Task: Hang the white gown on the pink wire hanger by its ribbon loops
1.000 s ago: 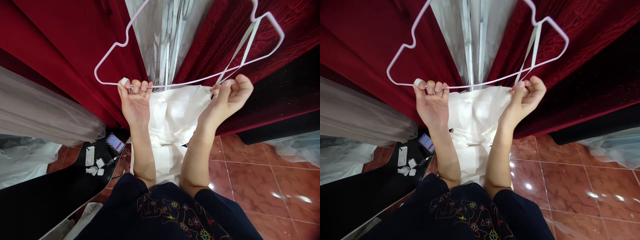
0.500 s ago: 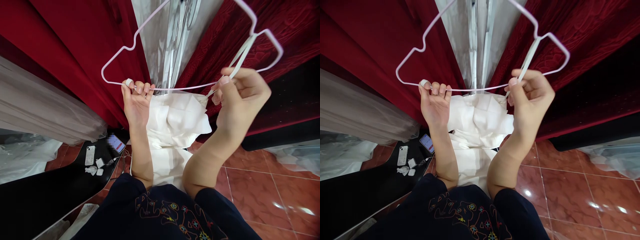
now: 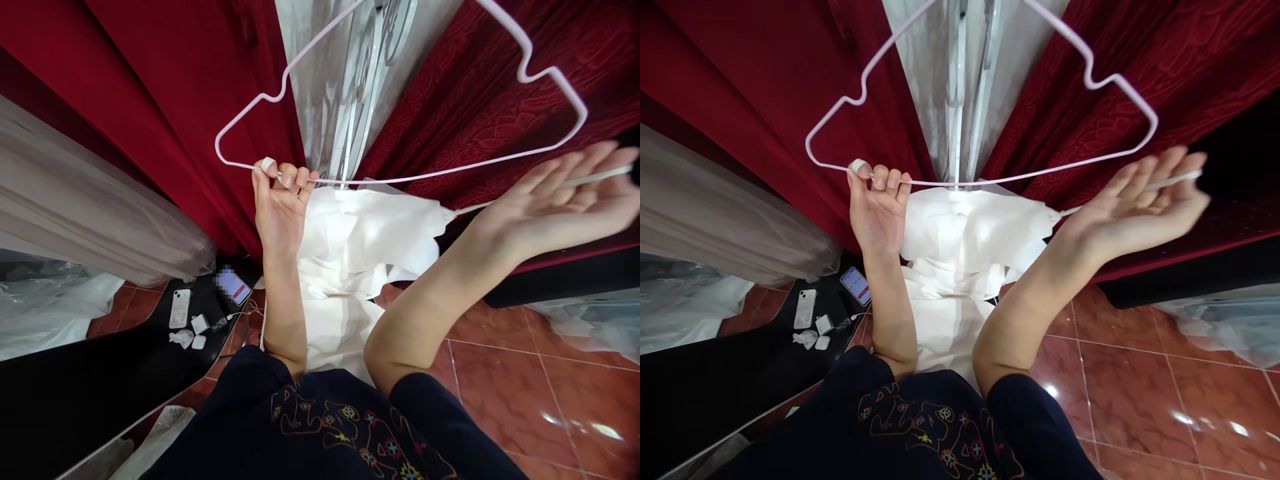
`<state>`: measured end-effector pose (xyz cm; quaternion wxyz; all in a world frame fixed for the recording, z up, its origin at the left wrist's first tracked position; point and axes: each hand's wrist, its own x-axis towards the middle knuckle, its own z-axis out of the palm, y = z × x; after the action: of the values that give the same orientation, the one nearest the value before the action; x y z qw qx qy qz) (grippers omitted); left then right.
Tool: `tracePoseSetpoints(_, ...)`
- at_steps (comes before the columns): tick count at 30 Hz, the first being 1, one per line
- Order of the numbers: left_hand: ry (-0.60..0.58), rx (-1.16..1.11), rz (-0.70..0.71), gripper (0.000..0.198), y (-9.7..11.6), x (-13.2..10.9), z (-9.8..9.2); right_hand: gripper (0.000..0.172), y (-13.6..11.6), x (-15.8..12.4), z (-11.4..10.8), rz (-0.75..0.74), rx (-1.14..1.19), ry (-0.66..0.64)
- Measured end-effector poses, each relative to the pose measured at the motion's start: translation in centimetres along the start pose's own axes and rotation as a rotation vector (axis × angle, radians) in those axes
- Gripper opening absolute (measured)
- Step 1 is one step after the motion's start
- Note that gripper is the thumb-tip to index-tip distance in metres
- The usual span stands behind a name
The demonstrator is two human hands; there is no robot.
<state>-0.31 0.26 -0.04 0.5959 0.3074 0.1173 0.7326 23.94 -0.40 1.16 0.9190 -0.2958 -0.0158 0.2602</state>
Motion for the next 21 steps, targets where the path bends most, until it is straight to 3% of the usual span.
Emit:
tracePoseSetpoints(2,0.002,0.003,0.003,0.031,-0.2,0.0,0.0,0.044,1.8,0.2,-1.6,-0.027,-0.068,-0.073)
tracePoseSetpoints(4,0.012,0.023,-0.002,0.031,-0.5,0.0,-0.1,0.050,3.1,-0.3,-2.2,0.029,-0.202,-0.238)
tracePoseSetpoints(6,0.037,0.060,-0.010,0.031,-0.6,-0.1,-0.1,0.054,3.5,-1.5,-1.7,0.076,-0.260,-0.437)
tracePoseSetpoints(8,0.052,0.095,-0.015,0.031,-0.5,-0.2,-0.1,0.048,3.0,-2.9,-0.8,0.135,-0.189,-0.562)
tracePoseSetpoints(11,0.054,0.117,-0.024,0.031,-0.5,-0.3,0.0,0.035,2.0,-4.2,0.1,0.210,-0.080,-0.551)
tracePoseSetpoints(14,0.026,0.057,-0.032,0.031,-0.4,-0.3,0.0,0.036,2.4,-4.0,-0.3,0.208,-0.007,-0.544)
tracePoseSetpoints(16,0.025,0.030,-0.036,0.030,-0.2,-0.2,-0.1,0.036,3.1,-3.4,-0.9,0.243,0.061,-0.609)
tracePoseSetpoints(21,0.103,0.270,0.071,0.017,0.8,-0.3,-1.2,0.038,4.4,-1.7,-1.8,0.255,0.096,-0.717)
